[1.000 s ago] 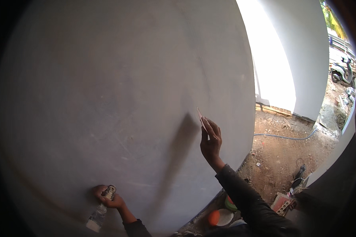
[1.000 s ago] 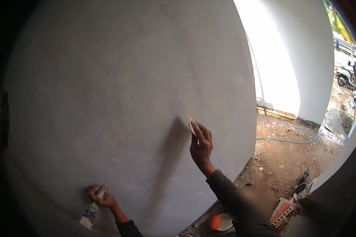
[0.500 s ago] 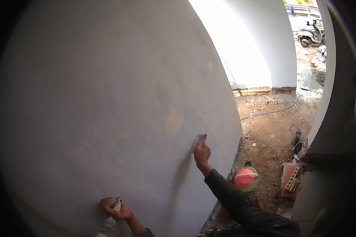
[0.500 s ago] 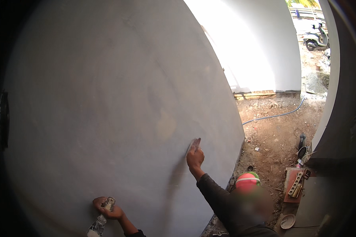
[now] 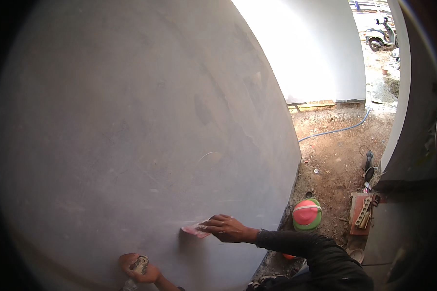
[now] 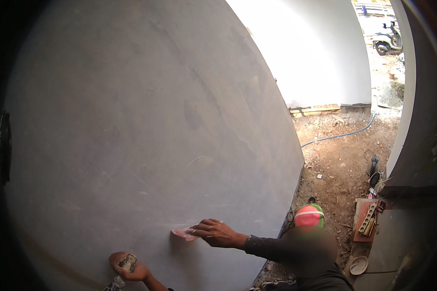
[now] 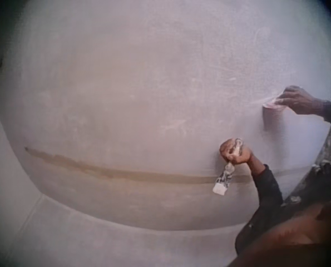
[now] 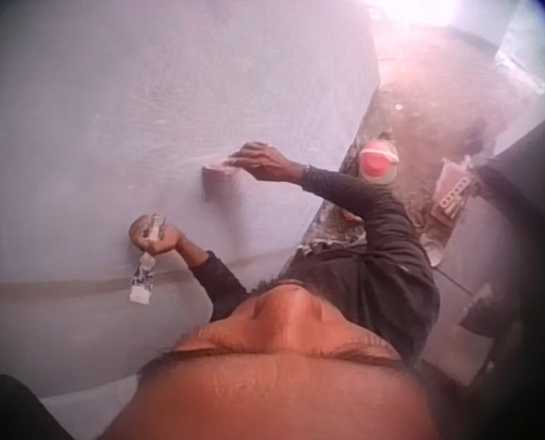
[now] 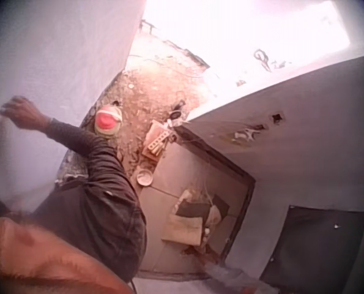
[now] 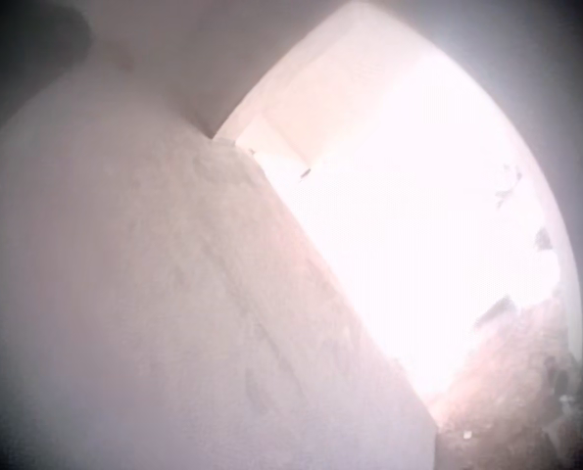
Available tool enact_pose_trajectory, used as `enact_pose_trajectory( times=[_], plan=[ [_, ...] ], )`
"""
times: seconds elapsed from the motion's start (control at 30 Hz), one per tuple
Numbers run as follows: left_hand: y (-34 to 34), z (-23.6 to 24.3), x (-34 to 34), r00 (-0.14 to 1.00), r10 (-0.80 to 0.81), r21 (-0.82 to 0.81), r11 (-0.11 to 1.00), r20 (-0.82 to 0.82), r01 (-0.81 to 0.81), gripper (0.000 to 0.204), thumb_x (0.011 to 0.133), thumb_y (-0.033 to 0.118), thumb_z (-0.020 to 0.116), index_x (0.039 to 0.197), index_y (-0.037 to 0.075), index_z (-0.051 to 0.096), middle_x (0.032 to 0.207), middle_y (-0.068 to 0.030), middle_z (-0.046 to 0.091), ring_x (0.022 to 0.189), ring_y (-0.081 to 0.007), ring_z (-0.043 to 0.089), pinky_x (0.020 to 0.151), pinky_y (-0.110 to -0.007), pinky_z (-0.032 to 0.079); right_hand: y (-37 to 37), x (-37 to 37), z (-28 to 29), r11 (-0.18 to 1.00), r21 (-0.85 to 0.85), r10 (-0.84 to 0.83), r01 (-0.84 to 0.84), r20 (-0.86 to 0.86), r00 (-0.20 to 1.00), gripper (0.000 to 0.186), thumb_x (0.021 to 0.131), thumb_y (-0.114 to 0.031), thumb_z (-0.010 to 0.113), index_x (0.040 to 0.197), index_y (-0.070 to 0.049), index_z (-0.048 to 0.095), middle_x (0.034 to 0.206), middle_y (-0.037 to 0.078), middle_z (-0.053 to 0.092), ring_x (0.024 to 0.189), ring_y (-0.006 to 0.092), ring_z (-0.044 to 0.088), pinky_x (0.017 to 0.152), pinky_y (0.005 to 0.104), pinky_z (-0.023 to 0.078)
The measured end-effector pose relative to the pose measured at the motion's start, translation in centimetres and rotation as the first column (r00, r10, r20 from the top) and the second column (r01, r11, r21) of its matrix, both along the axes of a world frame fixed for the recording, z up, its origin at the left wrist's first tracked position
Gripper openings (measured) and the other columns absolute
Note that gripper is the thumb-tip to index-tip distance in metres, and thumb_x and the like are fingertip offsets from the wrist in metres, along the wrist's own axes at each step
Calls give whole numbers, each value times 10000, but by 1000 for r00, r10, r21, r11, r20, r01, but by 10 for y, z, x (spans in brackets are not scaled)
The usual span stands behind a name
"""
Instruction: The person sands a wall with a sanding block, uses a putty knife to scrape a vertical seam, and scoops plaster out of a bucket.
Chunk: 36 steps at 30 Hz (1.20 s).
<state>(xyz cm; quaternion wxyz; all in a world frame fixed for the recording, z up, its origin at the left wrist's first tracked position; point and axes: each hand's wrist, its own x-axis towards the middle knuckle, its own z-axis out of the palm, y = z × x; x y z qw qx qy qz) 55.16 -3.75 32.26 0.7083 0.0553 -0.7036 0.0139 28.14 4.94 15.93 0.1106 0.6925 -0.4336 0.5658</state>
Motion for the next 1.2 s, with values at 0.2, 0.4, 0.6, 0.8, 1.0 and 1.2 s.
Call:
enact_pose_trajectory(
  times=[0.2, 0.4, 0.6, 0.8, 1.0, 1.2],
  plan=[
    [-24, -7, 21, 989, 104, 18, 994, 103, -106, 421, 1030, 384, 309, 914, 47, 533, 868, -88, 514, 775, -215, 490, 691, -369, 424, -44, -127, -110, 881, 372, -338, 292, 927, -160, 285, 1027, -175, 550, 1178, 31, 677, 970, 117, 748, 840, 194, 683, 776, 358, 546],
    [-36, -17, 39, 982, 175, -39, 984, 71, -173, 396, 1033, 383, 307, 891, 64, 493, 854, -82, 490, 766, -218, 472, 684, -374, 411, -57, -95, 81, 867, -137, -205, 479, 778, 594, 258, 1032, -118, 585, 1252, -16, 672, 1003, 147, 723, 900, 247, 668, 826, 340, 525],
    [-39, -14, 28, 996, 77, -59, 995, 48, -74, 395, 1035, 383, 300, 874, 71, 480, 829, -81, 483, 763, -211, 467, 672, -365, 408, -6, 25, 41, 991, -108, -80, 78, -13, 997, 443, 946, -114, 663, 1386, -111, 618, 1345, 110, 618, 1212, 267, 603, 1046, 427, 499],
    [-51, -26, 46, 988, 149, -69, 987, 27, -147, 470, 1043, 414, 284, 852, 54, 518, 814, -85, 510, 742, -218, 490, 642, -372, 411, -19, -81, -28, 799, 53, -479, 600, 660, 579, 342, 961, -22, 663, 1296, -85, 688, 1201, 155, 692, 1066, 339, 660, 896, 415, 546],
    [-54, -19, 39, 991, 137, -162, 977, -11, -137, 430, 1036, 367, 311, 843, 40, 513, 812, -111, 531, 714, -235, 504, 631, -366, 433, -49, -47, -11, 770, 42, -562, 636, 516, 647, 464, 868, -35, 708, 1324, -108, 664, 1235, 108, 672, 1136, 326, 630, 982, 414, 519],
    [-49, -14, 44, 968, 250, -189, 950, -16, -249, 427, 1036, 364, 306, 810, 56, 496, 778, -99, 513, 695, -235, 491, 630, -369, 417, -12, -3, -158, 861, 444, -493, 247, 849, 191, 323, 967, -109, 612, 1282, -61, 668, 1142, 151, 730, 1025, 336, 705, 885, 435, 566]
  ],
)
